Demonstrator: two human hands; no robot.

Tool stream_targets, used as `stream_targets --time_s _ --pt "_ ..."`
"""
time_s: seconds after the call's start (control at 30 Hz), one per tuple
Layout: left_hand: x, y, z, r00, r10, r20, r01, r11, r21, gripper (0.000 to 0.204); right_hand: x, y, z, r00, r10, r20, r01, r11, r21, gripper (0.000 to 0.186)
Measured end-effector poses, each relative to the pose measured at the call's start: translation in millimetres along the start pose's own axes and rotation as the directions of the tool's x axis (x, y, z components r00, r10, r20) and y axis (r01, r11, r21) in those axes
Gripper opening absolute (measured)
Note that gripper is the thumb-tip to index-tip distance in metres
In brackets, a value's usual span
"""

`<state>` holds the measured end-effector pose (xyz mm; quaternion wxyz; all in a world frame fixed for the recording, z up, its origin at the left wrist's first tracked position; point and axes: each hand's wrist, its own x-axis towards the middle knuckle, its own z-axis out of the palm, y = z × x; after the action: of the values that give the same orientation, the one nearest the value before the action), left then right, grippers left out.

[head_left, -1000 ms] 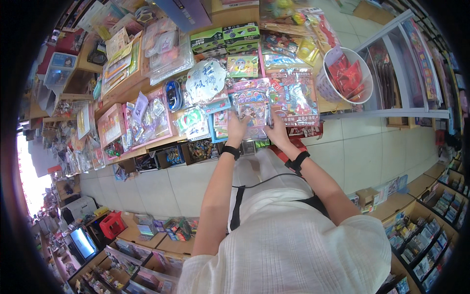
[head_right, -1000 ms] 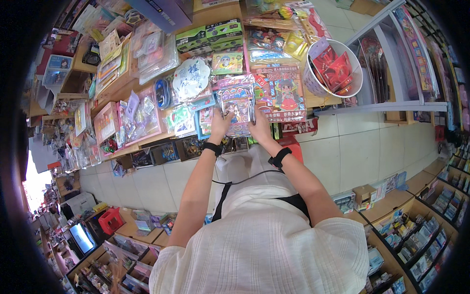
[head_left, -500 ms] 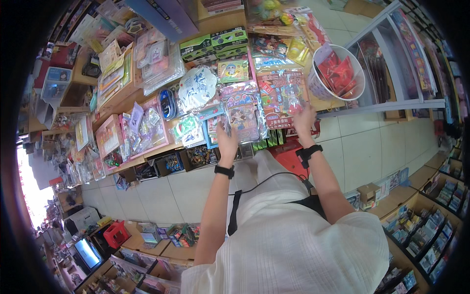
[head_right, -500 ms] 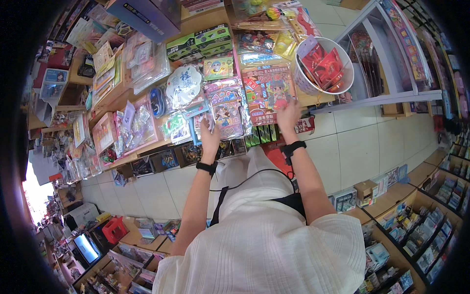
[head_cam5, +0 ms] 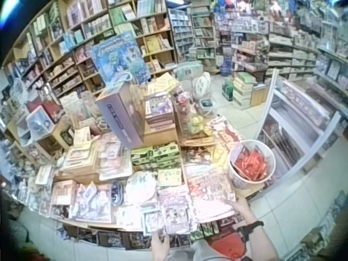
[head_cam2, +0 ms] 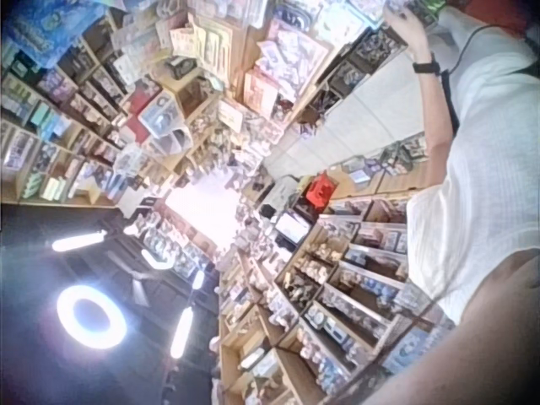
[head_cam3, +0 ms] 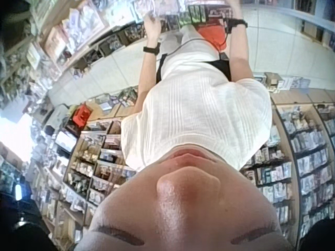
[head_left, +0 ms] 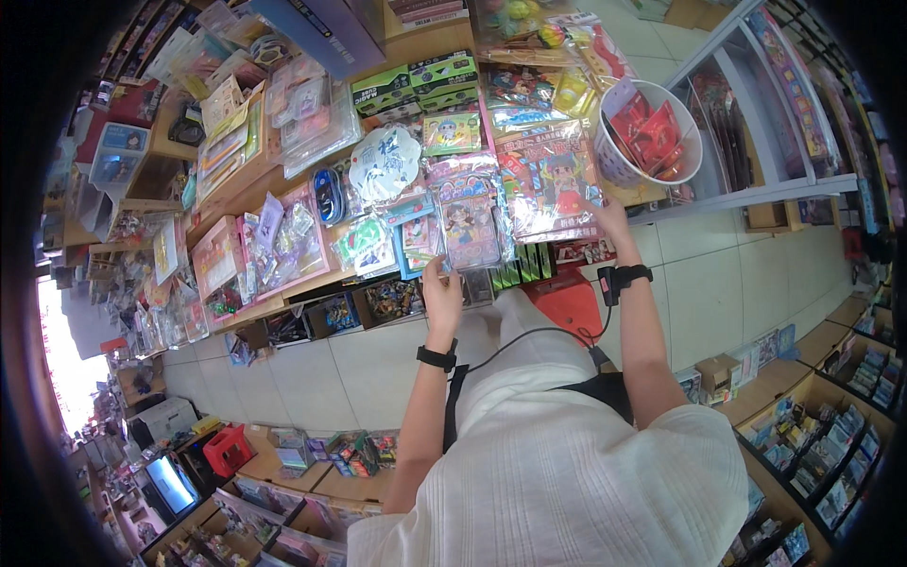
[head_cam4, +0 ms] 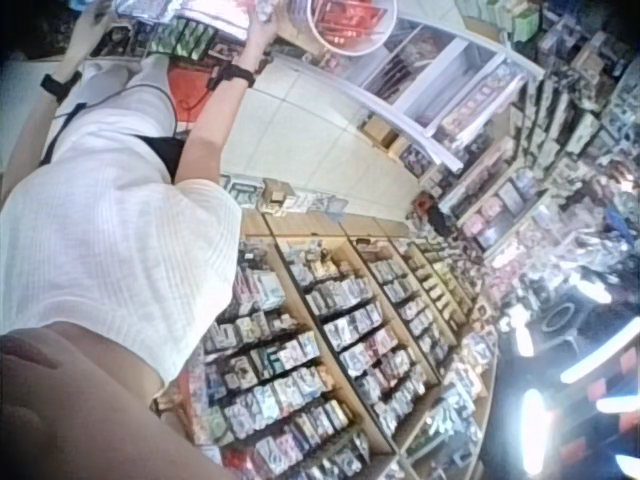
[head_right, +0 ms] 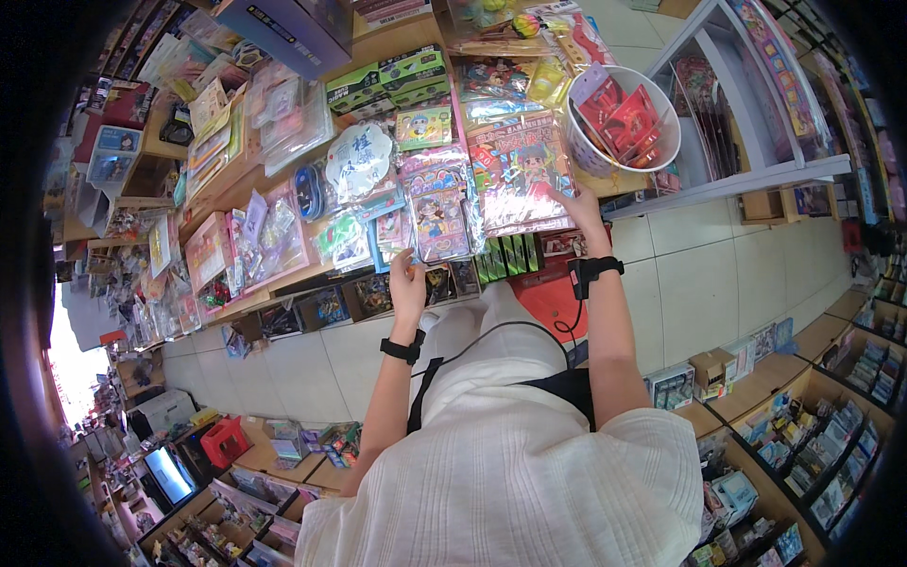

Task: The person picks up and organizes various stationary items such as packaged notebooks and sticker sheets from a wall rack, then moves to a display table where they handle boxed pens and other small merchandise, placing them into different positions.

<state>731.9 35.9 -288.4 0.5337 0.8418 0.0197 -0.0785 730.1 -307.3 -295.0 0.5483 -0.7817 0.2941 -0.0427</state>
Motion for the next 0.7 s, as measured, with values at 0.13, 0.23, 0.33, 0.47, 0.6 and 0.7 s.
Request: stream_targets --time_s 0.13,0.23,0.33,0.47,0.6,0.7 --pt "-4 17 0 0.999 -0.017 0.032 0.019 0.997 -0.068 0.031 -7 -30 -4 0.995 -0.008 0.095 -0.013 0.977 0.214 0.042" --pt "-10 10 1 0.998 0.053 0.031 -0.050 0.996 -0.068 0.030 -17 -32 5 0.992 -0.072 0.105 0.046 0.972 0.229 0.039" --pt "-22 7 0 0.995 0.085 0.056 -0.080 0.994 -0.074 0.029 -28 -23 17 0.981 -0.192 -0.006 0.184 0.933 0.310 0.035" --pt "-34 4 -7 0.992 0.122 0.023 -0.119 0.986 -0.118 0.028 -42 -32 22 0.938 -0.315 -0.146 0.324 0.945 0.046 0.028" --pt "-49 27 -30 0.997 0.037 0.070 -0.029 0.992 -0.120 0.027 -77 -76 -2 0.938 -0.283 -0.202 0.259 0.956 -0.139 0.024" --pt "-53 22 -39 0.997 0.068 0.019 -0.066 0.992 -0.104 0.027 -103 -108 -12 0.925 -0.346 -0.157 0.365 0.924 0.114 0.021"
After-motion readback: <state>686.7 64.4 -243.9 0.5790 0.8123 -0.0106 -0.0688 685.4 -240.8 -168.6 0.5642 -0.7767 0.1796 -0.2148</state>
